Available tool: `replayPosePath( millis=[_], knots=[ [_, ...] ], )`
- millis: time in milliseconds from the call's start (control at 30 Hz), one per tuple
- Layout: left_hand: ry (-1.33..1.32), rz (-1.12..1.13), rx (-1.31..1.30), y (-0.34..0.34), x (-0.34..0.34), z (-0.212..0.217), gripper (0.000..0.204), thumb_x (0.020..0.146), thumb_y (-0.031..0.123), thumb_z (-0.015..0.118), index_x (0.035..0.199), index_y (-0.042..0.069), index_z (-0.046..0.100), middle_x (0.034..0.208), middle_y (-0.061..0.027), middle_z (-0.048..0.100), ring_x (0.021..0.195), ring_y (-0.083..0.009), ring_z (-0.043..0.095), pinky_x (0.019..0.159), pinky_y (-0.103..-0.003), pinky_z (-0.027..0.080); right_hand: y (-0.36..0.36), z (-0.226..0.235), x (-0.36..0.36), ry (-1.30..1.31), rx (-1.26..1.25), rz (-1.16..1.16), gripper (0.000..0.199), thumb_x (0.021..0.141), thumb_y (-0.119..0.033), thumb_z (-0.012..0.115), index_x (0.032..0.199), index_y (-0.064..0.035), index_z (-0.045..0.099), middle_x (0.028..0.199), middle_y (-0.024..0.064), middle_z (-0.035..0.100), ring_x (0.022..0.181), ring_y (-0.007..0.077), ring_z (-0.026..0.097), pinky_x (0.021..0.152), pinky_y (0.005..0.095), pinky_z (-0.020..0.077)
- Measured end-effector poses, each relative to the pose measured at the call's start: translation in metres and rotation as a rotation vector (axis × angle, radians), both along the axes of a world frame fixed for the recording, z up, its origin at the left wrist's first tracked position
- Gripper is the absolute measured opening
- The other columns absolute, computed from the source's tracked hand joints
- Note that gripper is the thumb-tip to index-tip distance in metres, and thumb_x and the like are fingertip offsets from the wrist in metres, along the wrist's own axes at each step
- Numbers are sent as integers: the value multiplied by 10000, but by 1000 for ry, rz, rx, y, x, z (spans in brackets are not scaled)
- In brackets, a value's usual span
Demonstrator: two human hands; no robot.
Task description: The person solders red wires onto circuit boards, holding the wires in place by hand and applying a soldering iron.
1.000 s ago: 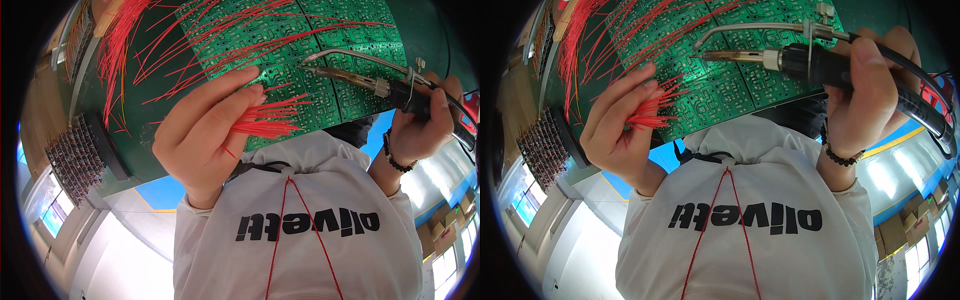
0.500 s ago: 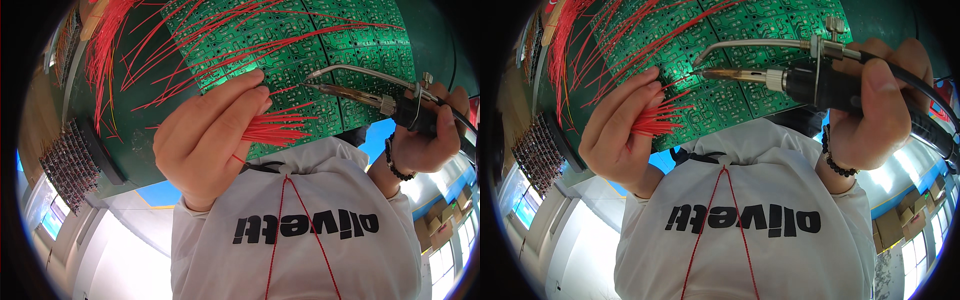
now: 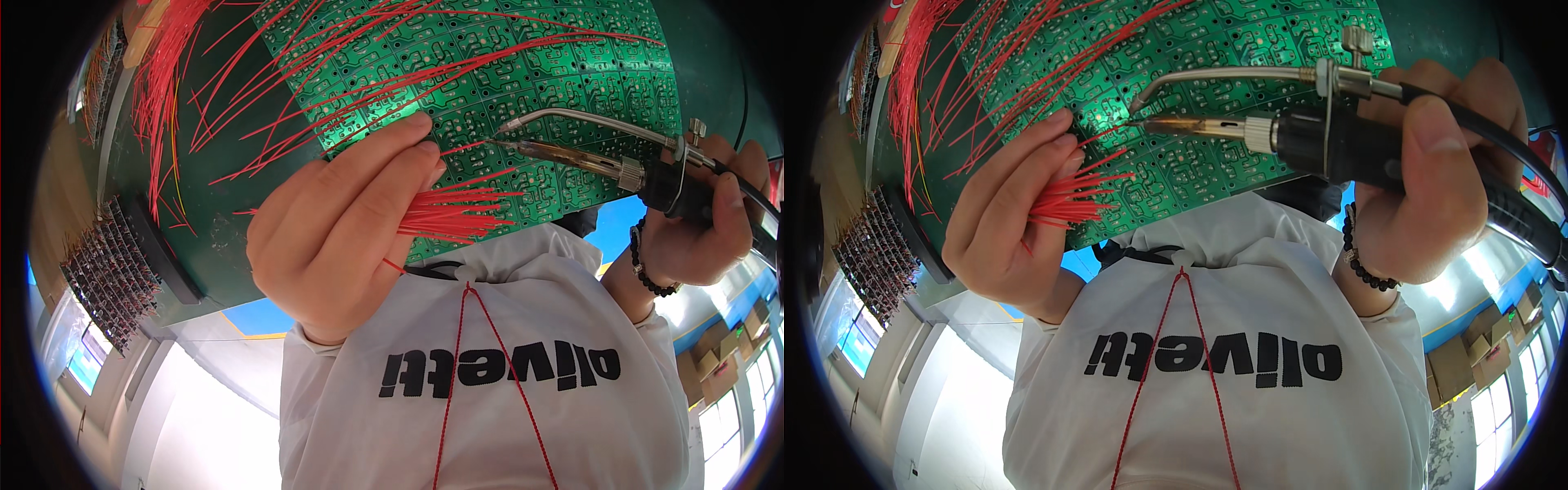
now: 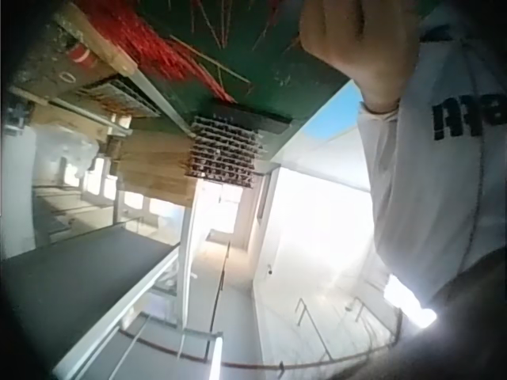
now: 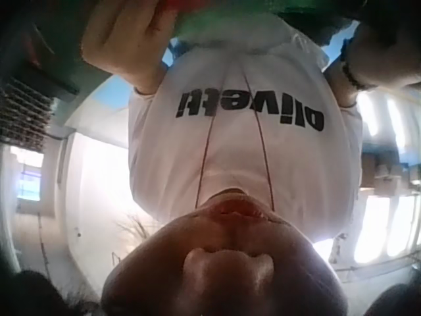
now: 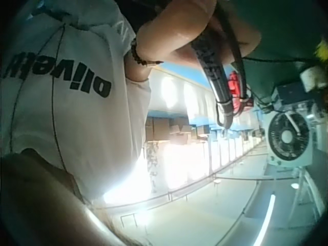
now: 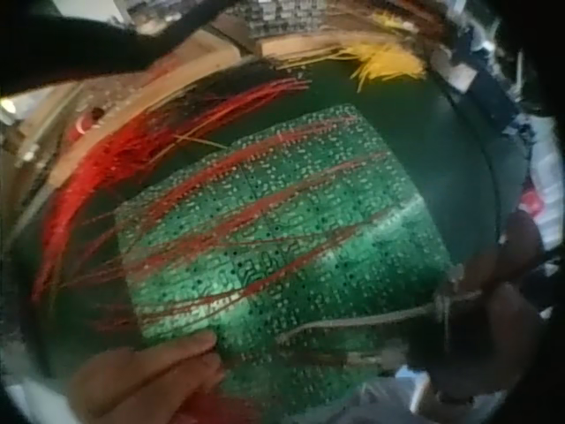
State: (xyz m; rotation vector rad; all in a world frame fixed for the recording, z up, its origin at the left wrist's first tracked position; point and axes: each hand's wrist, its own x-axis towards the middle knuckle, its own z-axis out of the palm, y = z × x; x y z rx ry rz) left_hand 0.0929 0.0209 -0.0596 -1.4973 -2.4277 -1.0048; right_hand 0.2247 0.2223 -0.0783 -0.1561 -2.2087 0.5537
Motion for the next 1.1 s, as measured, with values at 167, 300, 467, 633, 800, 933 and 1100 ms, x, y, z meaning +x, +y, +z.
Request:
replayPosePath(
  millis=[167, 300, 467, 633, 800, 933, 1100],
  knots=[
    [-9, 14, 10, -1, 0, -1, 174, 594, -51, 676, 766, -49, 647, 784, -145, 647, 698, -190, 634, 633, -232, 511, -1, -1, -2, 26, -90, -27, 106, 683, -27, 476, 654, 75, 477, 630, 126, 444, 539, 195, 430, 459, 274, 329],
    [-12, 19, 5, -2, 1, 1, 178, 589, -53, 674, 765, -49, 646, 785, -144, 647, 702, -191, 634, 637, -231, 510, -3, 0, -4, 61, -162, -42, 118, 698, -63, 463, 667, 49, 439, 613, 116, 421, 526, 182, 415, 449, 270, 318],
    [-39, 12, 28, 0, 1, -1, 179, 582, -51, 677, 757, -44, 640, 788, -143, 647, 708, -194, 635, 645, -240, 505, -5, -1, -5, 112, -248, -73, 140, 716, -109, 445, 683, 15, 390, 592, 103, 392, 509, 166, 396, 436, 264, 303],
    [53, 42, 149, 2, 1, -10, 168, 592, 49, 715, 736, 46, 629, 782, -37, 646, 588, -147, 579, 496, -221, 458, -8, 2, -7, 173, -339, -116, 165, 734, -154, 428, 699, -18, 342, 571, 90, 363, 492, 151, 378, 423, 258, 288],
    [54, 55, 166, 6, 5, -10, 167, 592, 46, 718, 728, 49, 621, 775, -37, 645, 590, -145, 577, 497, -221, 460, -18, 16, -8, 131, -862, -88, 179, 711, -123, 426, 640, -43, 283, 512, 67, 334, 422, 97, 261, 380, 234, 216],
    [-1, 48, 136, 5, 7, -5, 168, 589, 0, 704, 736, 6, 623, 778, -91, 645, 646, -171, 604, 560, -231, 478, -21, 17, -11, 117, -877, -138, 179, 705, -114, 421, 631, -42, 275, 499, 57, 331, 400, 87, 233, 372, 229, 201],
    [39, 68, 157, 6, 5, -10, 158, 597, 55, 722, 716, 51, 618, 774, -30, 646, 542, -129, 544, 462, -214, 427, -22, 17, -12, 129, -856, -131, 177, 701, -112, 421, 627, -38, 279, 502, 72, 349, 393, 81, 226, 369, 220, 197]
  ],
)
